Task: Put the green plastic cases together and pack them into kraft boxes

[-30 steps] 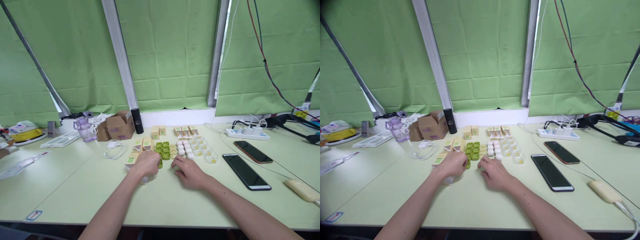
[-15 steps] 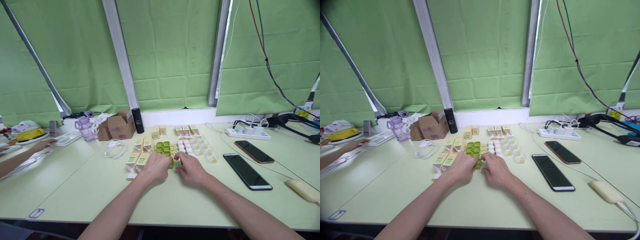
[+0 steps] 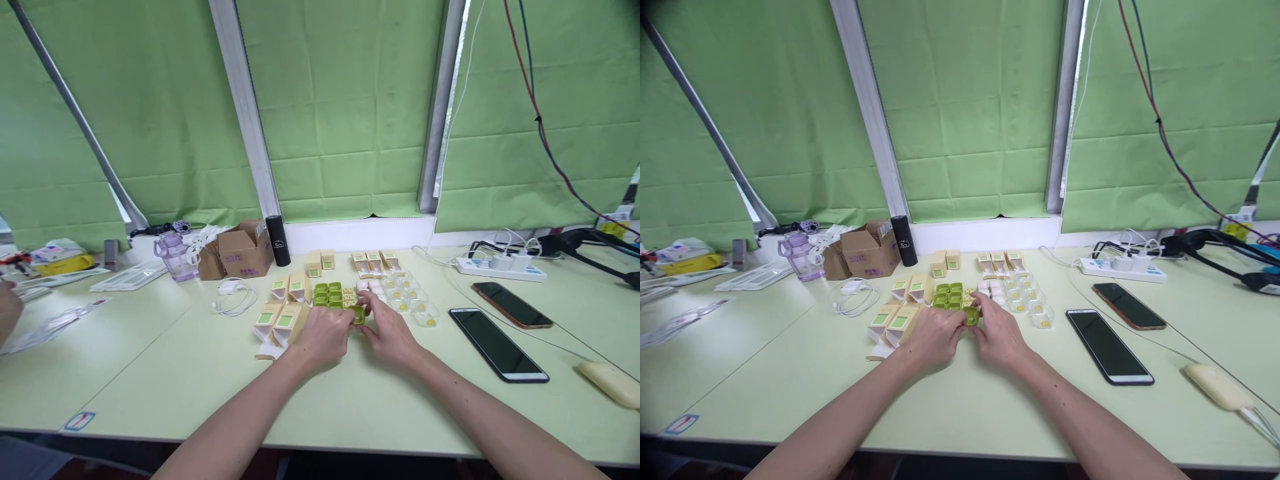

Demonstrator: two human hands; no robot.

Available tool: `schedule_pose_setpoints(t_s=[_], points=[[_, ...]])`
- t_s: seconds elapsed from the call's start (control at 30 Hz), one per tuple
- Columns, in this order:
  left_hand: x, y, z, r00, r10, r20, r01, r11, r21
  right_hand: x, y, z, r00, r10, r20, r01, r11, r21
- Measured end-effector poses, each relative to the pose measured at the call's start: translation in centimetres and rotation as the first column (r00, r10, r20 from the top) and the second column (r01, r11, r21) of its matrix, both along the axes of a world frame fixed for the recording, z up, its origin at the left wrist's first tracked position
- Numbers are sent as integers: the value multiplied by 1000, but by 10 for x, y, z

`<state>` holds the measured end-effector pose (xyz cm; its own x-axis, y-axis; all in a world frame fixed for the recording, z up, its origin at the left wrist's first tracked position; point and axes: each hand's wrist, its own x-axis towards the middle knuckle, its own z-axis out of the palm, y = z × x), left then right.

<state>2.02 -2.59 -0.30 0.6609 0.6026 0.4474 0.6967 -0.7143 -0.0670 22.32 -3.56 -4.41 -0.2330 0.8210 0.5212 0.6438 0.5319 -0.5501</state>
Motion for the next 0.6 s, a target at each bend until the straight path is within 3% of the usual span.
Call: schedule_pose_setpoints(t_s=[0.27,0.6], points=[[-7,10,-3,918,-140,371,119,990,79,4,7,0,952,62,-300,-52,998,40],[-4,9,-4,878,-81,472,107,994,-27,2,3,5,921,120,-370,-91,991,95]])
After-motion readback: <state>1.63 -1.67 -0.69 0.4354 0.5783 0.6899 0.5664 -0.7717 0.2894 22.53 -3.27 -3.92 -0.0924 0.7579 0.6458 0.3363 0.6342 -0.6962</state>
